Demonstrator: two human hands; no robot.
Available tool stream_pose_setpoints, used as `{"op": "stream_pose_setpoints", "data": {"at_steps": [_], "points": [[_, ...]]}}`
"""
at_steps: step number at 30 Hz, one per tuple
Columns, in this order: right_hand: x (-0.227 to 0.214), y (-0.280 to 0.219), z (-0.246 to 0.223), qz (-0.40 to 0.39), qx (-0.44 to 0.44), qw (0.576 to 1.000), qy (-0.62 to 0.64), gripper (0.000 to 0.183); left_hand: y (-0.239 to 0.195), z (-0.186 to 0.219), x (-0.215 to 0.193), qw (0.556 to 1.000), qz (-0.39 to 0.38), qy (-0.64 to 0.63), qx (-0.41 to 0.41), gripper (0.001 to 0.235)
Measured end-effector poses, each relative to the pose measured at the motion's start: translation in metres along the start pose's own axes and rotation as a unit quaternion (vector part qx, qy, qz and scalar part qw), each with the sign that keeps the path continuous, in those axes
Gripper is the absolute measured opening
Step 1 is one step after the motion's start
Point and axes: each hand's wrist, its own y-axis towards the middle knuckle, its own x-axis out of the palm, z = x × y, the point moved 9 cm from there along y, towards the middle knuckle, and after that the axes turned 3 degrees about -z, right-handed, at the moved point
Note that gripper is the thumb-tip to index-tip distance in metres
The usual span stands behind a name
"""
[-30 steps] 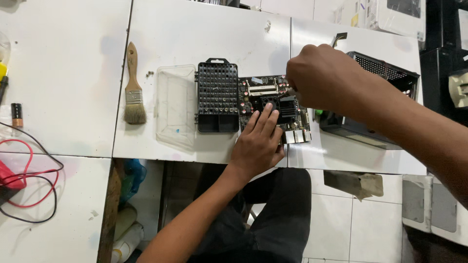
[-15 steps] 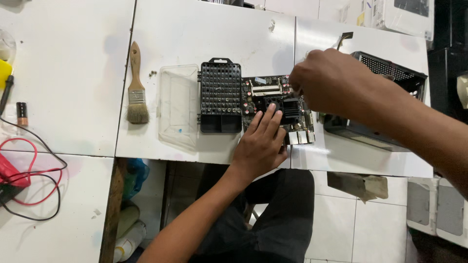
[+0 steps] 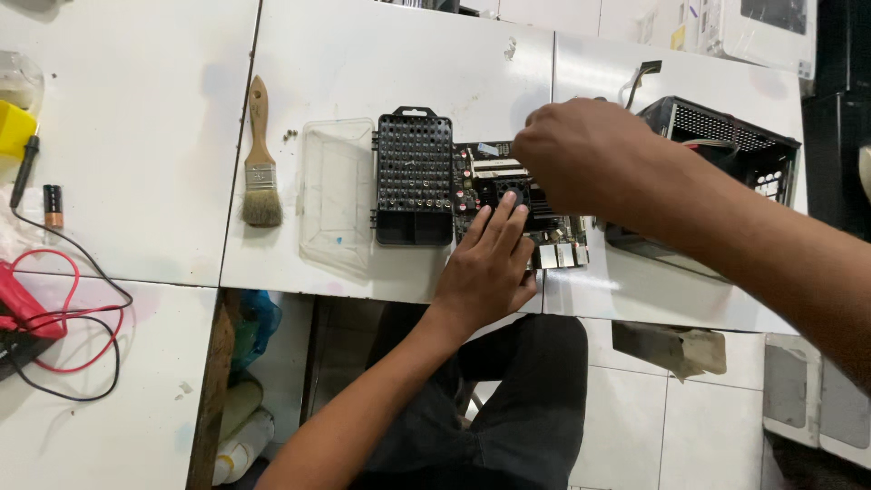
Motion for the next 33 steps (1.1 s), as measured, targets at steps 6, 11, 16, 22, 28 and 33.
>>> {"op": "stream_pose_setpoints", "data": {"at_steps": [6,11,16,22,28,33], "points": [[0.0,-0.012,0.032,-0.072,0.127,0.987,0.067,0.046,0.002,-0.002,-0.012,0.999,0.002,-0.04,0.02,0.029],[0.014,-0.009,0.07,-0.019,0.177,0.978,0.107,0.049,0.002,-0.002,-0.012,1.0,-0.008,-0.014,0.02,0.037],[0.015,-0.046,0.058,-0.006,0.156,0.976,0.152,0.031,0.006,-0.006,-0.024,0.999,0.007,-0.035,-0.006,0.04],[0.043,-0.075,0.05,0.058,0.13,0.972,0.187,0.034,0.004,-0.007,-0.015,0.999,-0.016,-0.048,-0.019,0.044],[0.055,-0.077,0.052,0.135,0.096,0.956,0.242,0.026,0.004,-0.007,-0.024,0.998,0.017,-0.056,-0.02,0.034],[0.052,-0.082,0.049,0.166,0.076,0.949,0.257,0.026,0.003,-0.006,-0.017,0.999,-0.008,-0.035,-0.021,0.034]]}}
